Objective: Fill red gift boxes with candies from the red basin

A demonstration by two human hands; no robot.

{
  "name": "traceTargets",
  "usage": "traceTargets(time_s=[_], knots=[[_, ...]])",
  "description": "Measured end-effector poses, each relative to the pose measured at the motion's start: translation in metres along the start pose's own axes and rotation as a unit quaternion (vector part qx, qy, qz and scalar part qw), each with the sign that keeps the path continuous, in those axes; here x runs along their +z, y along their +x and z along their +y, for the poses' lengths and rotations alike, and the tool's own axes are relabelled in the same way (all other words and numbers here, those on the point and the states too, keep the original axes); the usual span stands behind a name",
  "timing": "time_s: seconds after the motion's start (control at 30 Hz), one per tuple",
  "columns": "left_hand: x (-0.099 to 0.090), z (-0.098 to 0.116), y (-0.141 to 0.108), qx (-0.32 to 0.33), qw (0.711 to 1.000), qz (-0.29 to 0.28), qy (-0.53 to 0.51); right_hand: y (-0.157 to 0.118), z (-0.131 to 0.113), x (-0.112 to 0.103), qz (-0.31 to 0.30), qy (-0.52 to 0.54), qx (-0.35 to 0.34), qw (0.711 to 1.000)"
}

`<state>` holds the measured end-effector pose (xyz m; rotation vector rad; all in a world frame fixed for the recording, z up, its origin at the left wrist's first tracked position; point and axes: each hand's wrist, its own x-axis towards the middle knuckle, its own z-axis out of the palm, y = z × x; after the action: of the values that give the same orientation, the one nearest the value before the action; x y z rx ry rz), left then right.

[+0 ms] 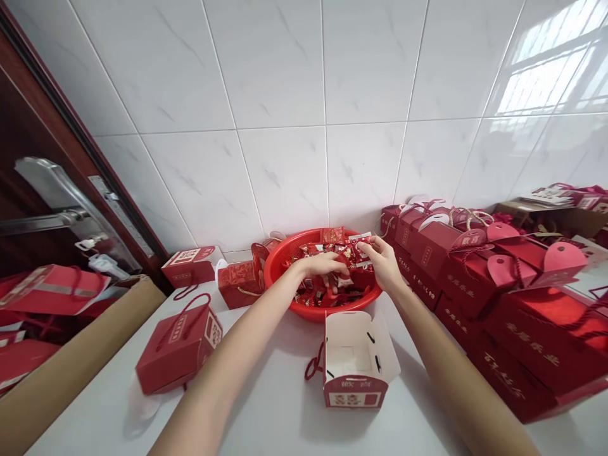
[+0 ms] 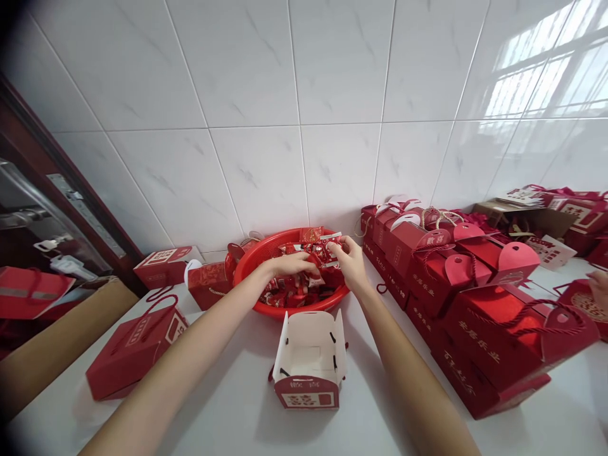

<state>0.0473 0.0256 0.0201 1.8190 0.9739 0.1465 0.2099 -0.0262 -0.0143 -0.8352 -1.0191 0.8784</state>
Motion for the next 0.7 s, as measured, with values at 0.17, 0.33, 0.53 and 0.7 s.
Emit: traceTargets(time_s=[0.17, 0.33, 0.53, 0.7], knots=[[-0.010, -0.006, -0.018, 0.016, 0.993, 0.031, -0.115, -0.001, 0.000, 0.000, -0.004, -0.002, 0.009, 1.000], [-0.013, -0.009, -0.022, 0.034, 0.979, 0.077, -0.185, -0.003, -0.005, 0.002, -0.015, -0.002, 0.016, 1.000], [-0.013, -0.007, -0.019, 0.025, 0.959, 0.092, -0.266, -0.004, -0.008, 0.002, -0.029, -0.005, 0.034, 0.999], [-0.015, -0.008, -0.021, 0.042, 0.955, 0.067, -0.285, -0.004, -0.009, 0.001, -0.054, -0.016, 0.025, 0.998]])
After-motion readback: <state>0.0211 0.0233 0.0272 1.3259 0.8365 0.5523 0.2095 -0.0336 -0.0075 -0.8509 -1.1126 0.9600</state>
